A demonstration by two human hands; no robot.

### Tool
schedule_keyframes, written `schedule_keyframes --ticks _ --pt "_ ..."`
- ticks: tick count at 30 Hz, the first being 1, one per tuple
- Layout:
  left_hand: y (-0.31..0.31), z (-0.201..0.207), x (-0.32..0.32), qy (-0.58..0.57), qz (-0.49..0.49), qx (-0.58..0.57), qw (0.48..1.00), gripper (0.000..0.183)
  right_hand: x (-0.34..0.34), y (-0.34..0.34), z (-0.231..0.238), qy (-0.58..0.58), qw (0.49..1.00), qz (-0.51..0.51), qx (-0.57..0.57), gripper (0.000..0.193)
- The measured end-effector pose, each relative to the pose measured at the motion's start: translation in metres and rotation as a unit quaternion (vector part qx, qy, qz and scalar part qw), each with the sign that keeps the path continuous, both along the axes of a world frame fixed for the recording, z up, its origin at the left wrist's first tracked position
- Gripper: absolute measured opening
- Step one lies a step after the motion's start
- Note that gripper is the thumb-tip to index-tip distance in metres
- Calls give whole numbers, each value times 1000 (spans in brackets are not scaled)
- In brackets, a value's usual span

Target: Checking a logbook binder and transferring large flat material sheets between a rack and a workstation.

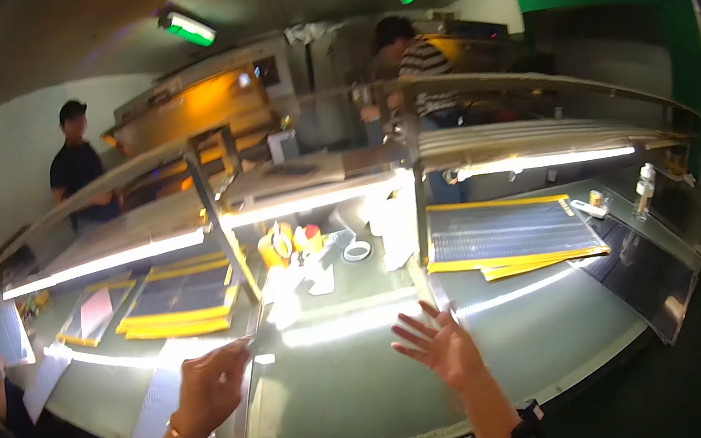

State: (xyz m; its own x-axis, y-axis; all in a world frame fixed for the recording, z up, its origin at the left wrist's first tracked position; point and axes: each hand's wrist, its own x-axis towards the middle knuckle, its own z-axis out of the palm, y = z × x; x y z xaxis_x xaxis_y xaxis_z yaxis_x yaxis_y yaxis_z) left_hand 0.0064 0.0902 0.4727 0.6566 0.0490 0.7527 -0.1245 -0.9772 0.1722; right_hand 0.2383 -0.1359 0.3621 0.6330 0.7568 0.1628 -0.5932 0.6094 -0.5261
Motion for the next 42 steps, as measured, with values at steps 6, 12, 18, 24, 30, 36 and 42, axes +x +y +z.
schedule_keyframes --ticks 6,12,18,24,30,36,42 --pt "-12 -120 8 147 -5 235 961 35 -3 -74 -9 63 998 -6 11 66" --pt "-45 -193 17 160 -37 204 965 31 15 -125 -94 -53 947 -118 -296 44" --pt "-41 -176 -1 183 -114 -34 976 46 11 -125 -99 -77 926 -133 -346 41" --pt "37 -157 -126 211 254 -89 940 60 34 -148 -41 -373 577 -518 -510 36" --pt "43 -221 -219 345 518 -34 782 61 16 0 26 -560 660 -281 -414 28" --pt "24 -217 -207 328 425 9 843 35 -70 166 21 -763 612 45 -205 35" --pt "-8 -230 -194 331 403 53 852 30 -130 265 -34 -821 517 219 -105 40"
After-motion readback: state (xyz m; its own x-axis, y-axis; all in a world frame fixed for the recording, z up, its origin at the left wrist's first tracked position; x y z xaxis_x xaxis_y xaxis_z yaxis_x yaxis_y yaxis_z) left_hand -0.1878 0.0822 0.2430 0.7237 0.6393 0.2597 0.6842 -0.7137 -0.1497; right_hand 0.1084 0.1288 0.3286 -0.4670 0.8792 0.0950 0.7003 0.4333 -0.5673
